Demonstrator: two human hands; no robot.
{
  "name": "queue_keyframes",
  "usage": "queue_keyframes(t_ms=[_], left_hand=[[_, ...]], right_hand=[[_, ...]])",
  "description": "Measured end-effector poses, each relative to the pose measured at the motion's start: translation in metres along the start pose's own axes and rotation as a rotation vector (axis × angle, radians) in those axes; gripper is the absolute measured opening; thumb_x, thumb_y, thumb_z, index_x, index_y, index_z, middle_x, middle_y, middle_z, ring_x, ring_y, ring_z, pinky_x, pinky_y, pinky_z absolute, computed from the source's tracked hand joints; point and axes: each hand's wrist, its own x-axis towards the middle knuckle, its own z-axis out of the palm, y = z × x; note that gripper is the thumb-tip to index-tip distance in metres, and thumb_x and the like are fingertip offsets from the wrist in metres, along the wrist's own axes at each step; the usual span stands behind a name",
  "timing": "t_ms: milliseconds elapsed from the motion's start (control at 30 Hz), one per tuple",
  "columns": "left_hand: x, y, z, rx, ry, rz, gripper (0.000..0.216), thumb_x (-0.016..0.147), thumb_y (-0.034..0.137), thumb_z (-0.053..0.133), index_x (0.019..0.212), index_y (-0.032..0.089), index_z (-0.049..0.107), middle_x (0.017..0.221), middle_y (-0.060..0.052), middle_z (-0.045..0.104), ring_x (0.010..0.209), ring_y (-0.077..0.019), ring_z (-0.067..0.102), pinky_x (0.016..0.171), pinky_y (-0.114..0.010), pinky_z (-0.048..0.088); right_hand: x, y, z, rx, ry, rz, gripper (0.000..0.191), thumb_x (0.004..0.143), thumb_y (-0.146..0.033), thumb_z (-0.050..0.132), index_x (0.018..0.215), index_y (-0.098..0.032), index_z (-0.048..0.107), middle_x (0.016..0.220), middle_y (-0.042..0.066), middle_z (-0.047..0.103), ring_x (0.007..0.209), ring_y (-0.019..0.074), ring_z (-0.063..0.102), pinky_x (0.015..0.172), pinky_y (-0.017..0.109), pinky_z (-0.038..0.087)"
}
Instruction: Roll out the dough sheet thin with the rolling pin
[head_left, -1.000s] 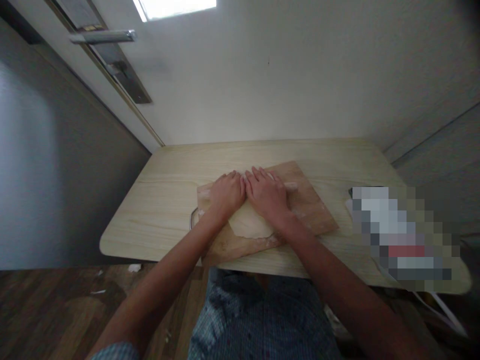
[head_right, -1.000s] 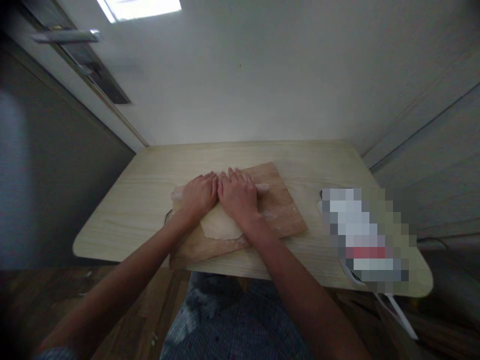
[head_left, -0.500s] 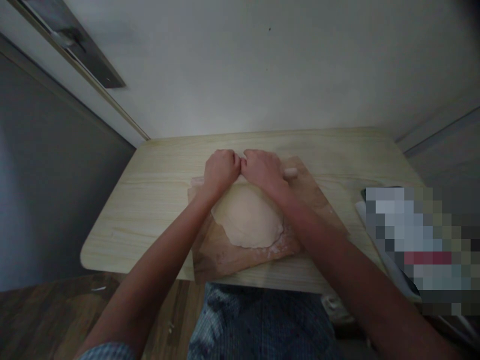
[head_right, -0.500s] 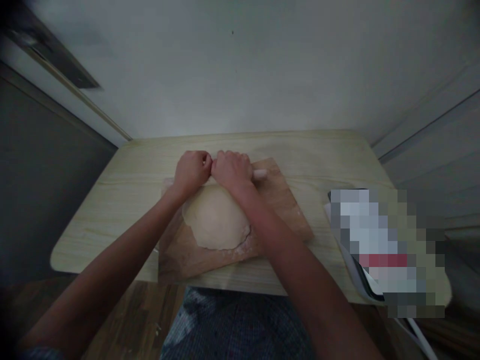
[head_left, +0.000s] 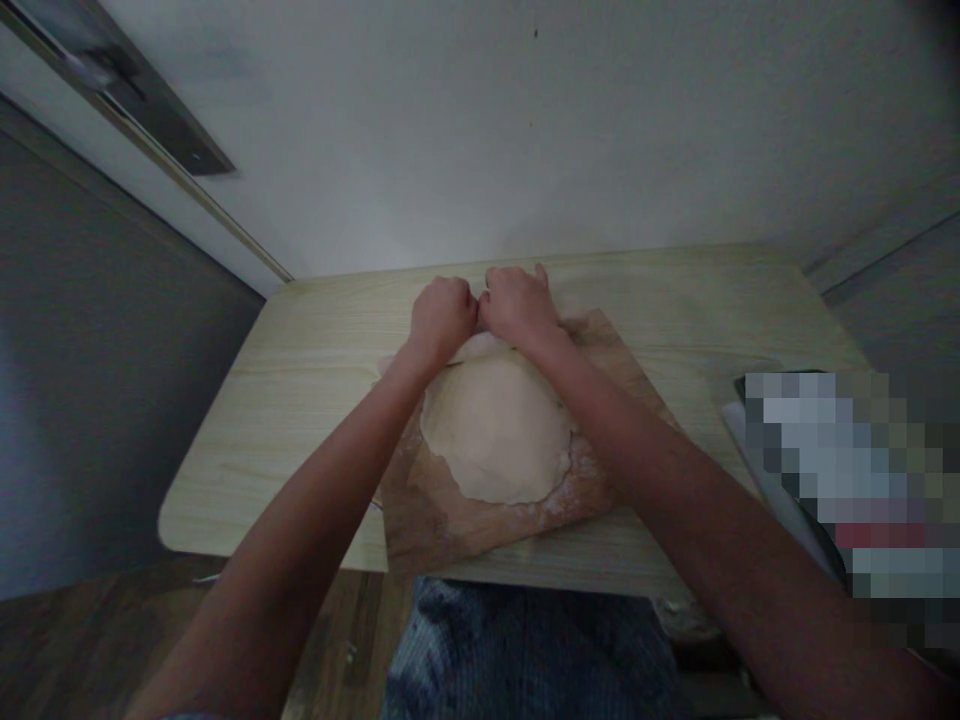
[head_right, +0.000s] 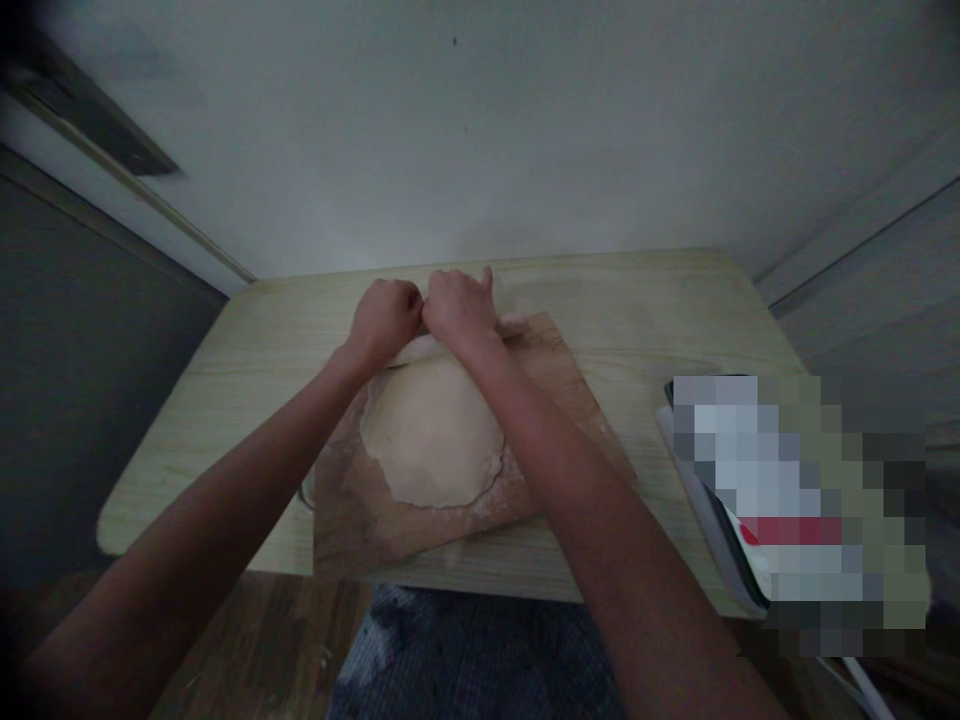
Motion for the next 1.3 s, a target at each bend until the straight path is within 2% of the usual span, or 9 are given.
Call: queue_keyframes(t_ms=[167,333,533,700,867,1033,1133,1300], left_hand=[[-0.004,0.001,-0.002,0.007,0.019,-0.010,0.037,0.081,0.019,0.031,0.089,0.011,0.066,0.088,-0.016,0.066,0.079,-0.0214,0.059,0.071,-0.032,0.043],[-0.013,0.002,-0.002,-0.009,0.029,-0.032,0.038,0.080,0.020,0.031,0.087,0.009,0.067,0.087,-0.017,0.067,0.077,-0.0214,0.060,0.070,-0.032,0.045],[-0.035,0.007,-0.004,-0.044,0.026,-0.096,0.039,0.084,0.026,0.030,0.086,0.011,0.066,0.088,-0.016,0.068,0.078,-0.0228,0.063,0.066,-0.031,0.045],[-0.067,0.015,-0.009,0.011,0.035,-0.078,0.042,0.088,0.027,0.024,0.086,0.014,0.064,0.090,-0.013,0.068,0.083,-0.0244,0.063,0.066,-0.032,0.045],[-0.105,0.022,-0.007,0.062,0.110,0.050,0.042,0.092,0.027,0.020,0.087,0.016,0.061,0.091,-0.010,0.067,0.085,-0.0232,0.062,0.074,-0.034,0.045],[-0.143,0.028,-0.003,0.102,0.203,0.132,0.035,0.092,0.026,0.028,0.105,0.011,0.056,0.114,-0.015,0.061,0.103,-0.0245,0.057,0.091,-0.038,0.039],[-0.167,0.030,-0.004,0.123,0.206,0.167,0.041,0.092,0.033,0.031,0.115,0.007,0.052,0.125,-0.019,0.053,0.109,-0.0274,0.054,0.096,-0.040,0.038],[-0.201,0.027,-0.007,0.058,0.216,0.199,0.049,0.093,0.037,0.028,0.126,0.006,0.044,0.134,-0.018,0.046,0.123,-0.0272,0.043,0.101,-0.040,0.035]], right_hand=[[-0.003,-0.002,-0.004,0.002,-0.053,0.035,0.030,0.083,-0.016,0.036,0.094,-0.012,0.063,0.096,0.013,0.066,0.093,0.0226,0.059,0.090,0.041,0.034],[-0.015,-0.006,-0.010,-0.008,-0.108,0.077,0.032,0.083,-0.019,0.036,0.096,-0.012,0.064,0.100,0.016,0.066,0.095,0.0250,0.058,0.084,0.041,0.036],[-0.036,-0.010,-0.011,-0.040,-0.057,0.062,0.036,0.085,-0.024,0.034,0.097,-0.011,0.065,0.105,0.016,0.064,0.099,0.0257,0.055,0.088,0.041,0.033],[-0.066,-0.013,-0.012,-0.090,0.034,-0.006,0.039,0.089,-0.023,0.028,0.095,-0.013,0.065,0.111,0.014,0.062,0.105,0.0249,0.052,0.093,0.043,0.029],[-0.105,-0.015,-0.016,-0.096,0.081,-0.070,0.042,0.092,-0.026,0.024,0.096,-0.013,0.063,0.107,0.012,0.064,0.106,0.0242,0.051,0.097,0.042,0.028],[-0.145,-0.013,-0.019,-0.041,0.113,-0.147,0.038,0.092,-0.027,0.028,0.110,-0.014,0.059,0.122,0.012,0.058,0.113,0.0235,0.048,0.100,0.041,0.027],[-0.171,-0.011,-0.020,-0.010,0.135,-0.190,0.039,0.091,-0.025,0.033,0.121,-0.012,0.053,0.128,0.011,0.053,0.121,0.0240,0.043,0.102,0.041,0.025],[-0.201,-0.002,-0.028,0.078,0.147,-0.250,0.039,0.091,-0.026,0.036,0.124,-0.014,0.051,0.132,0.007,0.050,0.123,0.0211,0.041,0.105,0.041,0.023]])
